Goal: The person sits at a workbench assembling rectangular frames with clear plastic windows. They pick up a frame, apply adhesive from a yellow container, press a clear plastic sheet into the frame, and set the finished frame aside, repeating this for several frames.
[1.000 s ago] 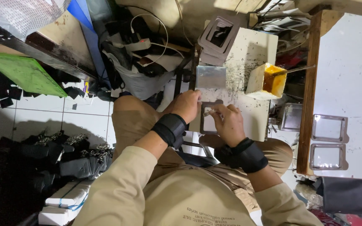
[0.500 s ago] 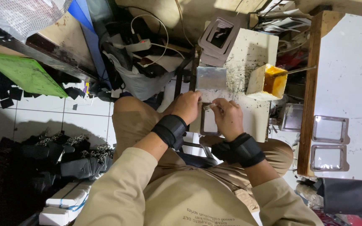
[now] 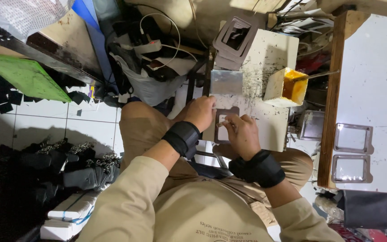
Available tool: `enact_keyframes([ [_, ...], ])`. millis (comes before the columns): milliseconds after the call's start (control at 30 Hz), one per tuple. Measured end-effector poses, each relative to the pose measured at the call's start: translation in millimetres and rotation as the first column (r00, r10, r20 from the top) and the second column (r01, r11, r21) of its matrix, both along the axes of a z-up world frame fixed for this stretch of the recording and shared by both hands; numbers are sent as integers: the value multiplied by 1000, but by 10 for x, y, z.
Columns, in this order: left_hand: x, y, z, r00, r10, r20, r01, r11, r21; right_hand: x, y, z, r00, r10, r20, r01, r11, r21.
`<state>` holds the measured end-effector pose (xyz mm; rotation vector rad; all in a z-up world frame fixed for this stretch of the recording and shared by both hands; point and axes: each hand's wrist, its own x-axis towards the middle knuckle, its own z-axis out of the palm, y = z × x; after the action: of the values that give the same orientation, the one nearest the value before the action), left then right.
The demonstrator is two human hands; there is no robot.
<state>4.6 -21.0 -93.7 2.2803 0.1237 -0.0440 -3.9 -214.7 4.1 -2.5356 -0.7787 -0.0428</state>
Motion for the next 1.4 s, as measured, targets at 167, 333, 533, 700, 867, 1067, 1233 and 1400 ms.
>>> enact_keyframes([
  [167, 48, 9, 32, 999, -37, 17, 35, 995, 91, -86, -23, 92, 1000, 30, 7, -30, 1000, 3],
  [333, -2, -10, 270, 999, -41, 0, 41, 993, 115, -151, -89, 52, 992, 116, 56, -115, 993, -16],
  [533, 43, -34, 150, 999, 4, -44, 2, 989, 146, -273, -56, 224, 975, 196, 101, -195, 981, -25],
  [700, 23, -13, 285, 999, -8, -40, 11, 996, 86, -310, -66, 287, 927, 326, 185, -323, 945, -44],
  [867, 4, -3, 412, 1000, -11, -24, 13, 995, 96, -314, -32, 482, 889, 405, 214, -399, 914, -70],
  [1067, -26, -2, 355, 1000, -24, -9, 25, 997, 78, -178, -337, 408, 955, 271, 119, -266, 962, -61],
  [1233, -35, 15, 433, 999, -39, -11, 40, 997, 63, -122, -437, 660, 985, -35, -168, 59, 988, 145],
  [1400, 16, 11, 360, 995, -93, -18, 94, 993, 76, -79, -473, 338, 865, -204, -459, 342, 908, 242],
])
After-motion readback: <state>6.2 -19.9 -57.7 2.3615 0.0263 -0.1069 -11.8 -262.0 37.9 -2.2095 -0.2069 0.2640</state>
